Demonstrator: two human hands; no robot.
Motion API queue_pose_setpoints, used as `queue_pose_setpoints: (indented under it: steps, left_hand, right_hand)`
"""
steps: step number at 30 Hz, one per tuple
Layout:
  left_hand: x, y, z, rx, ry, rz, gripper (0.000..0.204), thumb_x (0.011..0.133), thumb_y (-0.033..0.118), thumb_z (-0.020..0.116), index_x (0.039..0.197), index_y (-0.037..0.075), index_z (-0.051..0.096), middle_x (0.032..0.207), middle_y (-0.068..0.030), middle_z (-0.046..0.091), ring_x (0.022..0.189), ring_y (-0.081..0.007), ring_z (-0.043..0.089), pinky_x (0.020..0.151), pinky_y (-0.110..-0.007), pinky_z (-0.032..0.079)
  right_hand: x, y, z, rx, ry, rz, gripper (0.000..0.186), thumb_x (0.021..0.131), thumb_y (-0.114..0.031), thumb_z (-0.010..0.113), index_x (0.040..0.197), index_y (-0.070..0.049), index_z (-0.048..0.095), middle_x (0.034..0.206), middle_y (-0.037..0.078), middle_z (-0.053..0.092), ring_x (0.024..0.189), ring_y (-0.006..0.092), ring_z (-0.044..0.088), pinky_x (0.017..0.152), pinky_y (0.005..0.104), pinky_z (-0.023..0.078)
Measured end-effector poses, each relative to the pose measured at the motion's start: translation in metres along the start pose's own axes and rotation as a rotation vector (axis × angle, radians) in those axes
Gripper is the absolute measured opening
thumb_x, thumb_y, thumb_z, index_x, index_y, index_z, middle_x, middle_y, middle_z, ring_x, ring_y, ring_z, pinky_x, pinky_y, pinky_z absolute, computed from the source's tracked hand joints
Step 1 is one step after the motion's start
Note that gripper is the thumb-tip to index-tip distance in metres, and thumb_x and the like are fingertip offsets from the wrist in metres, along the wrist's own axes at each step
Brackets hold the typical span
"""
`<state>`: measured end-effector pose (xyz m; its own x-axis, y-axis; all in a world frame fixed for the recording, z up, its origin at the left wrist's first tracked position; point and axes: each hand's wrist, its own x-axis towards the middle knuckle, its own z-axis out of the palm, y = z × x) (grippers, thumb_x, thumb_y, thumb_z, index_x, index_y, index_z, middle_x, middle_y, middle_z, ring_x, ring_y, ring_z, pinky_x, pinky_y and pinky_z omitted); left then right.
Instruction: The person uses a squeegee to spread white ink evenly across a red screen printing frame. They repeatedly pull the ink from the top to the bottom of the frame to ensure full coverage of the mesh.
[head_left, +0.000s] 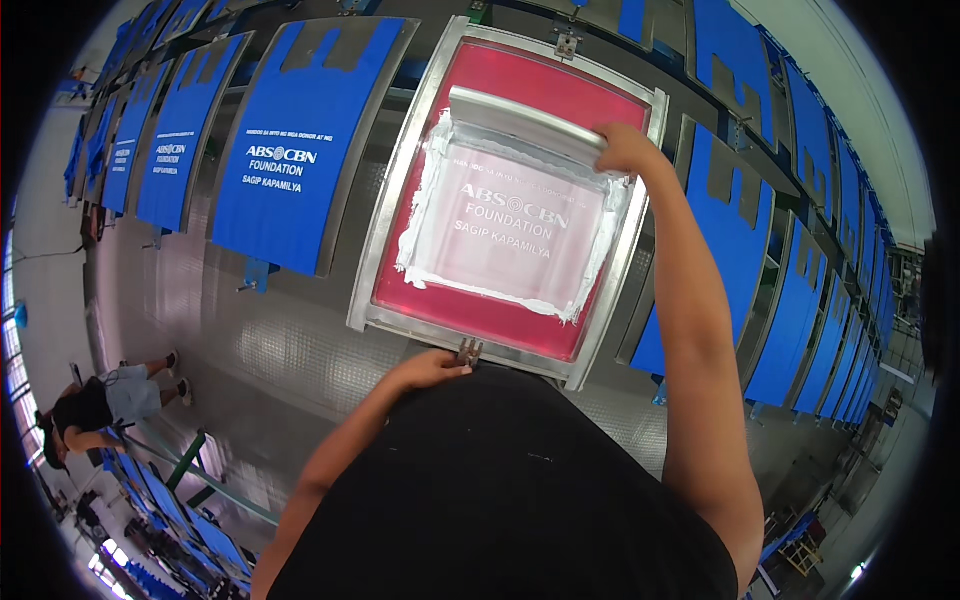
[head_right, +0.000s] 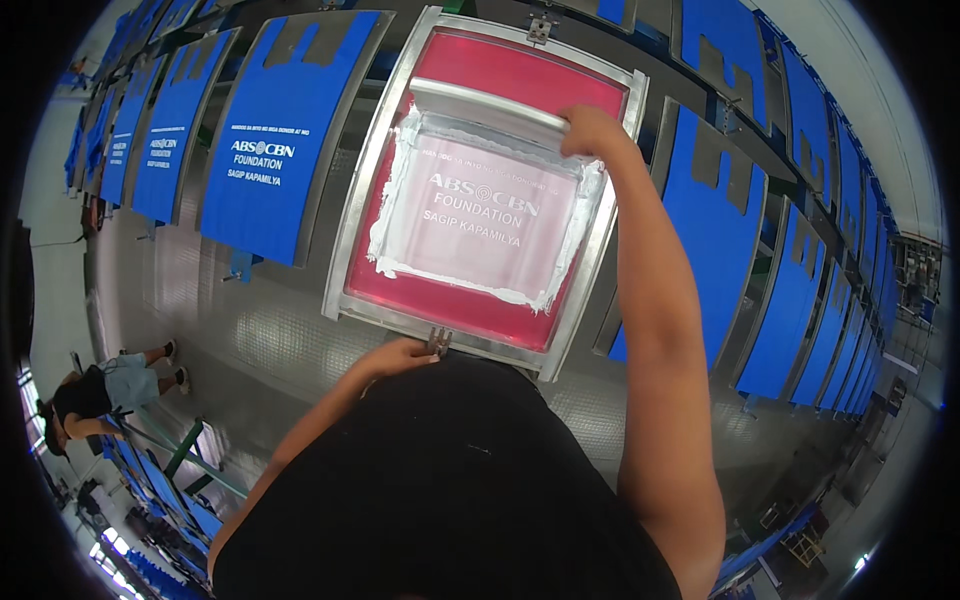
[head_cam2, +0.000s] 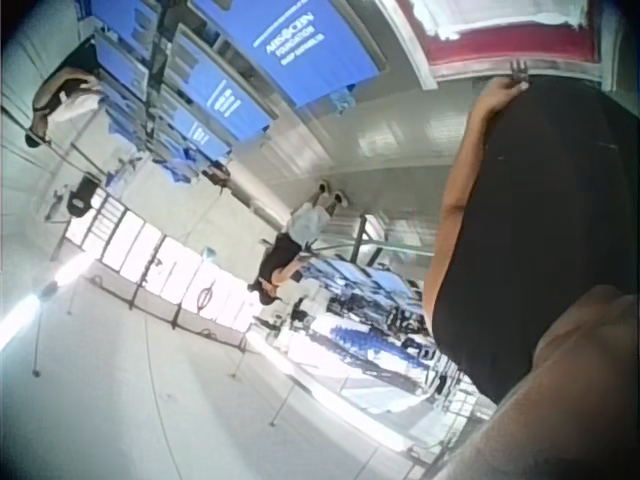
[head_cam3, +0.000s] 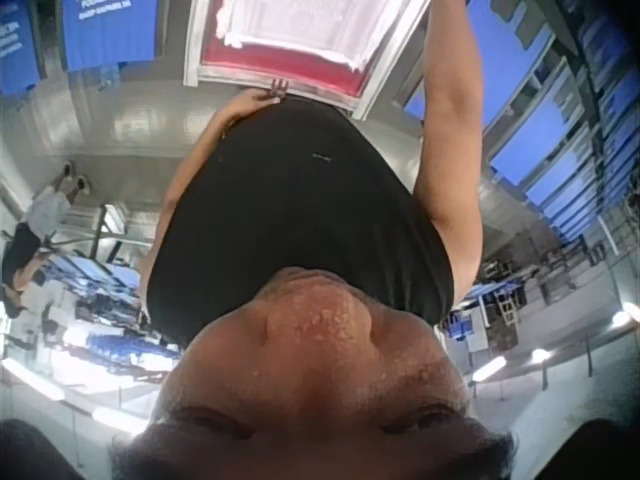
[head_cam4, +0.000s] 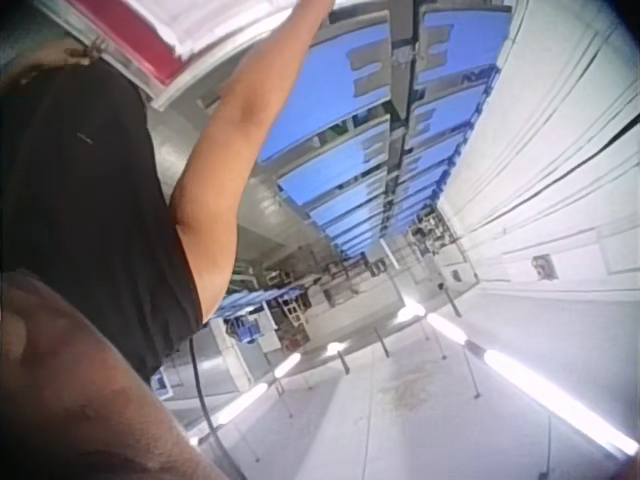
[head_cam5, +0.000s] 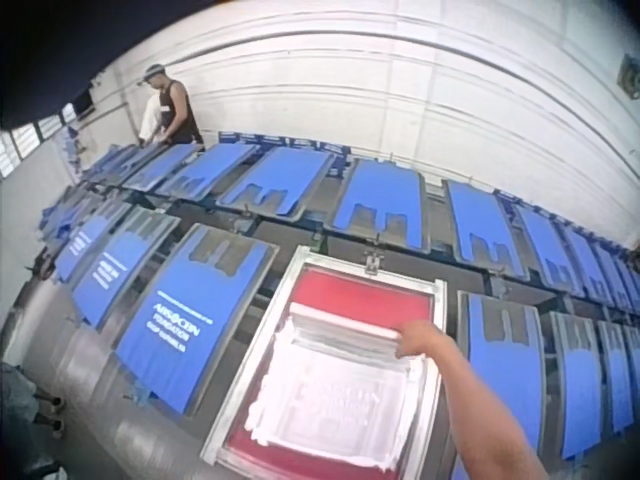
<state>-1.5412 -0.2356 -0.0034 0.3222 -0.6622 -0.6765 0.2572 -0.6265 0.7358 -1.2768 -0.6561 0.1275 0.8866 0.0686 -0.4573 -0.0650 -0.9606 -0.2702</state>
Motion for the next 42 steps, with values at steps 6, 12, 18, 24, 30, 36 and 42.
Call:
queue_pose_setpoints:
  steps: [6, 12, 18, 24, 30, 36, 42]
  left_hand:
    - [-0.051, 0.011, 0.017, -0.389, -0.057, 0.052, 0.042, 0.095, 0.041, 0.056, 0.086, 0.001, 0.067, 0.069, -0.0012, 0.06, 0.066, -0.0109, 0.054, 0.065, -0.028, 0.045]
    - [-0.091, 0.023, -0.019, -0.377, 0.018, 0.059, 0.045, 0.097, 0.042, 0.052, 0.077, 0.004, 0.064, 0.061, 0.0017, 0.054, 0.056, -0.007, 0.048, 0.053, -0.024, 0.039]
    - [-0.104, 0.01, -0.052, -0.385, 0.05, 0.079, 0.044, 0.097, 0.042, 0.052, 0.076, 0.005, 0.065, 0.061, 0.0007, 0.055, 0.057, -0.0079, 0.05, 0.053, -0.024, 0.041]
    - [-0.075, 0.004, -0.013, -0.102, 0.071, -0.078, 0.053, 0.093, 0.05, 0.053, 0.073, 0.002, 0.066, 0.063, -0.0043, 0.061, 0.059, -0.0143, 0.057, 0.058, -0.029, 0.046]
    - [-0.065, 0.038, 0.08, 0.014, 0.201, -0.144, 0.062, 0.09, 0.06, 0.049, 0.071, 0.003, 0.067, 0.065, -0.0135, 0.063, 0.068, -0.0283, 0.063, 0.067, -0.04, 0.048]
    - [-0.109, 0.105, 0.03, 0.257, 0.748, -0.012, 0.056, 0.092, 0.054, 0.05, 0.088, 0.0, 0.066, 0.081, -0.0209, 0.065, 0.079, -0.0403, 0.062, 0.07, -0.049, 0.047]
    - [-0.064, 0.031, -0.098, 0.123, 1.141, 0.019, 0.047, 0.093, 0.038, 0.055, 0.122, 0.001, 0.058, 0.114, -0.0215, 0.064, 0.107, -0.0343, 0.06, 0.091, -0.038, 0.046]
  right_hand:
    - [0.001, -0.056, 0.024, -0.059, 0.195, -0.028, 0.055, 0.064, -0.008, 0.057, 0.118, -0.005, 0.063, 0.112, 0.021, 0.064, 0.108, 0.0372, 0.059, 0.095, 0.0407, 0.047]
    - [-0.034, -0.164, 0.02, -0.082, 0.141, -0.067, 0.054, 0.063, -0.007, 0.057, 0.117, -0.009, 0.064, 0.108, 0.02, 0.066, 0.103, 0.0365, 0.061, 0.089, 0.0413, 0.049]
    - [-0.187, -0.269, 0.119, -0.052, 0.196, -0.097, 0.036, 0.067, -0.004, 0.062, 0.103, -0.013, 0.065, 0.092, 0.008, 0.065, 0.093, 0.0291, 0.06, 0.08, 0.0437, 0.048]
    - [-0.241, -0.243, 0.134, -0.038, 0.291, -0.043, 0.041, 0.065, -0.009, 0.066, 0.106, -0.008, 0.064, 0.095, 0.013, 0.066, 0.092, 0.0315, 0.06, 0.082, 0.0415, 0.046]
    - [-0.309, -0.084, 0.13, 0.127, 0.26, 0.064, 0.04, 0.067, -0.028, 0.077, 0.102, -0.011, 0.068, 0.088, 0.014, 0.068, 0.093, 0.0316, 0.063, 0.089, 0.0442, 0.041]
    - [-0.308, -0.028, 0.162, 0.948, 0.352, 0.087, 0.03, 0.072, -0.018, 0.08, 0.093, 0.002, 0.07, 0.078, 0.004, 0.067, 0.074, 0.0108, 0.057, 0.069, 0.0264, 0.045]
    - [-0.267, -0.032, 0.174, 1.268, 0.348, 0.17, 0.033, 0.073, -0.015, 0.079, 0.098, 0.002, 0.068, 0.086, 0.005, 0.068, 0.077, 0.0113, 0.059, 0.07, 0.026, 0.045]
